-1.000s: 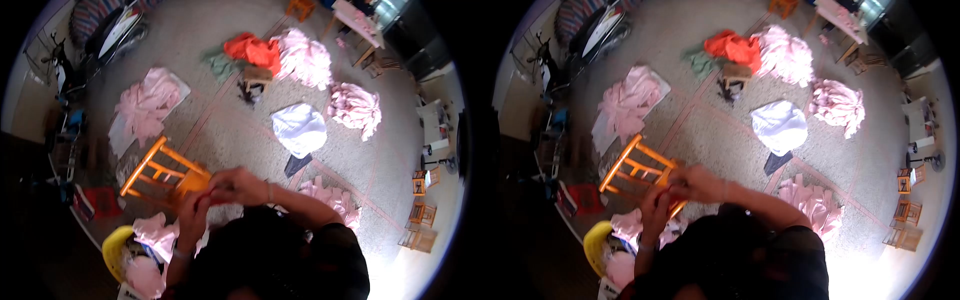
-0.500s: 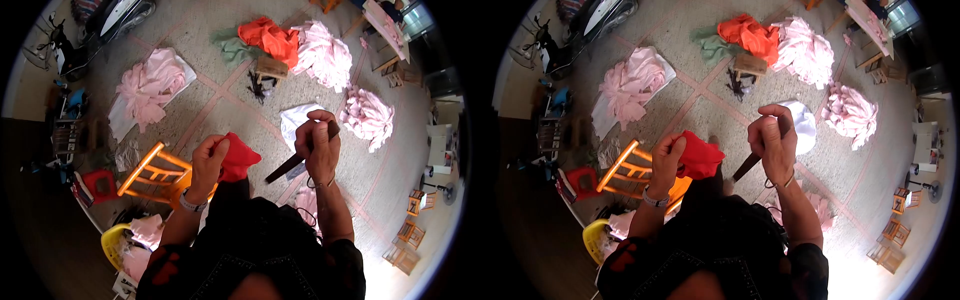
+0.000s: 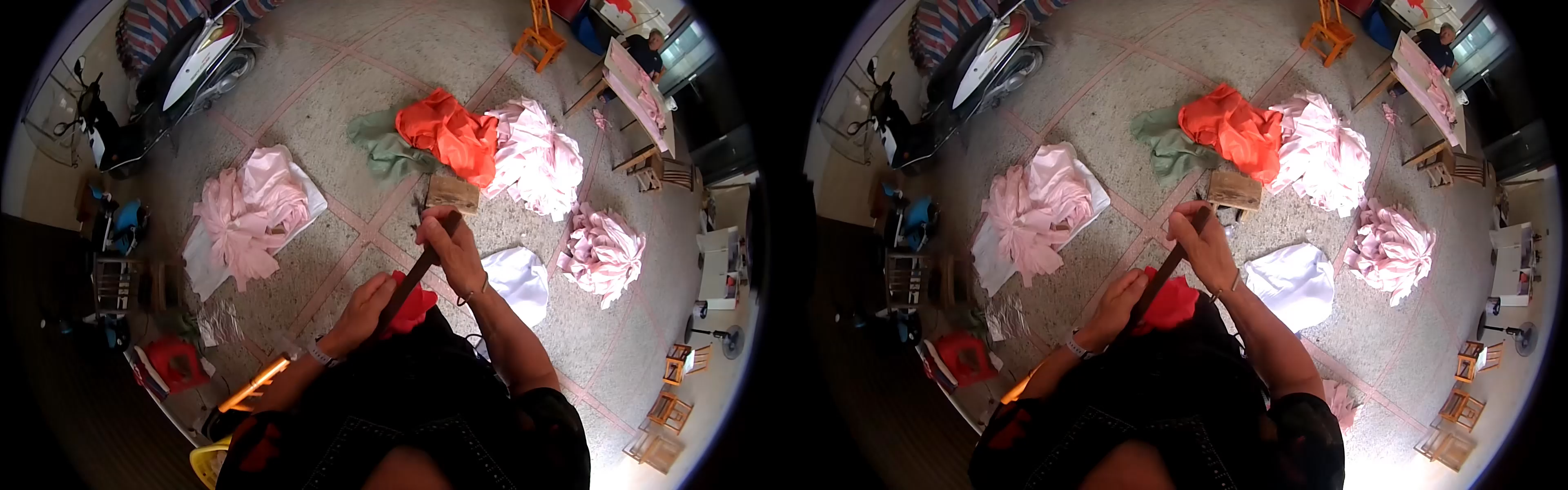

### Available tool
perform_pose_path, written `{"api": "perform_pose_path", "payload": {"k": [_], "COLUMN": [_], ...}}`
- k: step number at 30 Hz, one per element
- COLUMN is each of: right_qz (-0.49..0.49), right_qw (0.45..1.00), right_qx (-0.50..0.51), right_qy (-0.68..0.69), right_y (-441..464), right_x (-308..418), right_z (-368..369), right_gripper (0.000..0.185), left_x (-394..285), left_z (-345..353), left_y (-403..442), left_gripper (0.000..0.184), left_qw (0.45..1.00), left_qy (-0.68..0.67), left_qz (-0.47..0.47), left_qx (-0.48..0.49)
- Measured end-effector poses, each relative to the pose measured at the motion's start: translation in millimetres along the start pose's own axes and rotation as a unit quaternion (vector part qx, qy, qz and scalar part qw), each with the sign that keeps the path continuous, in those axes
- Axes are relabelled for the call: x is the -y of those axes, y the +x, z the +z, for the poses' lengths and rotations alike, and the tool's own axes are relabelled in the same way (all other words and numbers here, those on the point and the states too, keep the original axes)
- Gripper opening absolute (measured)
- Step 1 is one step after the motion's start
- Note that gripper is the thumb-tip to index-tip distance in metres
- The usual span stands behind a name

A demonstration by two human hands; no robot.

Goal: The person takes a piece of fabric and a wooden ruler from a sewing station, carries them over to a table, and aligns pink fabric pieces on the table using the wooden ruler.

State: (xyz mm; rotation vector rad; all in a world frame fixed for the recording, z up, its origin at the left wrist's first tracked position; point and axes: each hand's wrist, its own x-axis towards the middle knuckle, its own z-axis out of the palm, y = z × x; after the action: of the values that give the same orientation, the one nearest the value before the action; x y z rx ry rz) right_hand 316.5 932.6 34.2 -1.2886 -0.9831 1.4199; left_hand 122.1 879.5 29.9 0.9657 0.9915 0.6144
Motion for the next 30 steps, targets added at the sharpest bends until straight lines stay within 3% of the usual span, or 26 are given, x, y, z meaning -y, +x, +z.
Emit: {"api": "perform_pose_path", "payload": {"k": [2, 4, 7, 9, 10, 13, 16, 18, 22, 26, 28, 30], "right_qz": [0.046, 0.019, -0.009, -0.027, -0.012, -0.012, -0.018, -0.028, -0.002, -0.025, -0.021, -0.019], "right_qw": [0.999, 0.997, 0.994, 0.998, 0.993, 0.992, 0.992, 0.99, 0.984, 0.988, 0.989, 0.99], "right_qx": [-0.008, 0.015, 0.035, 0.031, 0.04, 0.069, 0.102, 0.127, 0.168, 0.143, 0.137, 0.127], "right_qy": [0.025, 0.07, 0.1, 0.043, 0.11, 0.11, 0.07, 0.059, 0.055, 0.061, 0.059, 0.058], "right_y": [27.3, 60.1, 107.9, 145.0, 164.1, 216.5, 267.4, 298.4, 351.4, 414.2, 447.6, 479.6], "right_x": [19.0, 30.8, 48.5, 61.8, 67.5, 98.8, 113.1, 115.8, 117.7, 131.7, 143.4, 158.2], "right_z": [-10.4, -21.2, -28.5, -38.6, -42.2, -47.2, -42.8, -36.0, 5.6, 51.5, 66.0, 82.1], "right_gripper": [0.029, 0.029, 0.031, 0.032, 0.033, 0.031, 0.029, 0.029, 0.033, 0.04, 0.037, 0.033], "left_x": [-1.6, -11.8, -49.5, -85.6, -101.7, -133.1, -162.2, -179.2, -226.4, -267.5, -284.3, -308.4], "left_z": [-15.2, -25.9, -40.5, -44.0, -44.0, -55.3, -78.5, -102.7, -153.7, -205.9, -231.3, -257.5], "left_y": [34.2, 68.2, 112.6, 141.0, 155.2, 198.9, 236.8, 270.6, 336.6, 392.7, 423.1, 443.1], "left_gripper": [0.026, 0.026, 0.024, 0.025, 0.025, 0.023, 0.021, 0.02, 0.018, 0.019, 0.018, 0.017], "left_qw": [0.994, 0.975, 0.99, 0.99, 0.99, 0.97, 0.978, 0.971, 0.961, 0.963, 0.94, 0.93], "left_qy": [0.089, 0.155, 0.108, 0.099, 0.091, 0.142, 0.126, 0.138, 0.143, 0.159, 0.185, 0.219], "left_qz": [0.066, 0.157, 0.093, 0.101, 0.103, 0.19, 0.147, 0.169, 0.21, 0.209, 0.282, 0.293], "left_qx": [-0.008, -0.026, -0.014, -0.021, -0.023, -0.05, -0.072, -0.097, -0.106, -0.065, -0.048, -0.038]}}
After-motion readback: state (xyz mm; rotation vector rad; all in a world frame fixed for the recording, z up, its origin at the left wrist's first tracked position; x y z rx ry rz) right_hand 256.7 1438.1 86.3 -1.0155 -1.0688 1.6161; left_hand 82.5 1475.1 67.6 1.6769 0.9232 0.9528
